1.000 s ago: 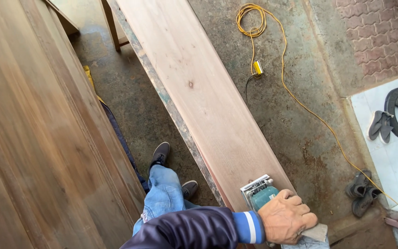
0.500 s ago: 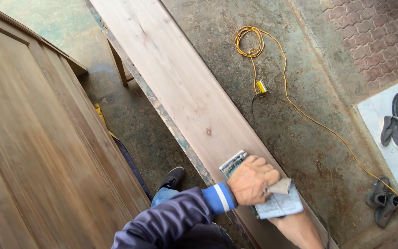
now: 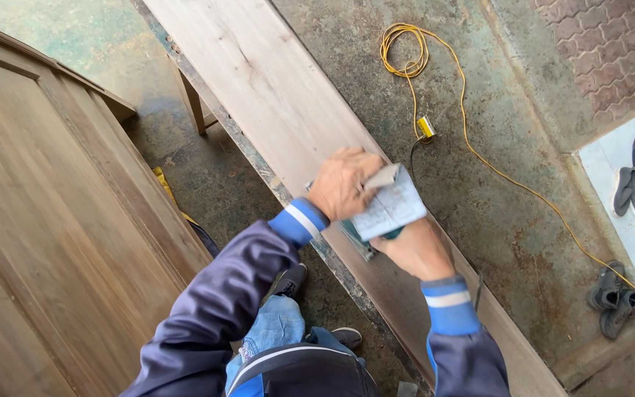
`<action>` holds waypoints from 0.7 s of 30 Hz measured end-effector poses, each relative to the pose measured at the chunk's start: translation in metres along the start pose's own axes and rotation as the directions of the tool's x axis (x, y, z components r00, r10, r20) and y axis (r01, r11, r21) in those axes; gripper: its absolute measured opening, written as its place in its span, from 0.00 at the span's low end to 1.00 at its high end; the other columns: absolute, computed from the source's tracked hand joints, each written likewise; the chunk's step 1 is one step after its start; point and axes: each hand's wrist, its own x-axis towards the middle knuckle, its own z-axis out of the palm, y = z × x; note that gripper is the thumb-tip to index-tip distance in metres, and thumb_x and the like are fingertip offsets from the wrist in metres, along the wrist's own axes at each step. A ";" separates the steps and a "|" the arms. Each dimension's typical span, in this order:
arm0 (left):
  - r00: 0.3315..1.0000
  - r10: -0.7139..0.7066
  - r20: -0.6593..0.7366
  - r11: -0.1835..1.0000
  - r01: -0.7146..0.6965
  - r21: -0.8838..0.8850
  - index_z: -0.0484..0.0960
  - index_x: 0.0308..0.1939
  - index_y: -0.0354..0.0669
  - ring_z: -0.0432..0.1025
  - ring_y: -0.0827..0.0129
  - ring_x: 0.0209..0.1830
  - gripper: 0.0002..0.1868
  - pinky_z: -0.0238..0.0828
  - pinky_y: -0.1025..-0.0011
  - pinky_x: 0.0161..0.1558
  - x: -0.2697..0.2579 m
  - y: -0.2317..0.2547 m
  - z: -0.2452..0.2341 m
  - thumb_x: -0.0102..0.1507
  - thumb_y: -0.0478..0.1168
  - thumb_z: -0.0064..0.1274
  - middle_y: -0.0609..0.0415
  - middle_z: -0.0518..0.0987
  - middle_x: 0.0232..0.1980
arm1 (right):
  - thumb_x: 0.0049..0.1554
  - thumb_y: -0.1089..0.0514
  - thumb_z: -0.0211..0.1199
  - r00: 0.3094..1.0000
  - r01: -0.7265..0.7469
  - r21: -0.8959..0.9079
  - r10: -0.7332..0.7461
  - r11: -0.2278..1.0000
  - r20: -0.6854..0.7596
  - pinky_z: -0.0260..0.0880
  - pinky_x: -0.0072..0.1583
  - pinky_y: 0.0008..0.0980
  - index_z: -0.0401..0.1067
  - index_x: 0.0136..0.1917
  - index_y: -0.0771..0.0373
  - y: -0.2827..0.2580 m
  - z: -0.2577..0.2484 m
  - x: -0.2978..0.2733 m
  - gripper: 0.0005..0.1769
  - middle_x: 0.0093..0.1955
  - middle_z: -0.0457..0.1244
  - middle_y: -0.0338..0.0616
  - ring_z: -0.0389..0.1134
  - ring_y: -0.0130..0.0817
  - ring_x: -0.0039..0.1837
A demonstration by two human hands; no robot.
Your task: Sanding a wooden board using both manual sanding blocks and an orbital sander.
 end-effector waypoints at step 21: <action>0.988 0.102 -0.115 0.983 -0.117 -0.141 0.75 0.39 0.46 0.71 0.54 0.45 0.17 0.67 0.57 0.50 -0.019 0.095 0.035 0.49 0.43 0.59 0.52 0.77 0.38 | 0.41 0.56 0.77 0.992 0.092 -0.022 -0.094 0.995 -0.078 0.67 0.64 0.41 0.72 0.62 0.61 0.077 -0.004 -0.087 0.35 0.63 0.67 0.49 0.68 0.44 0.66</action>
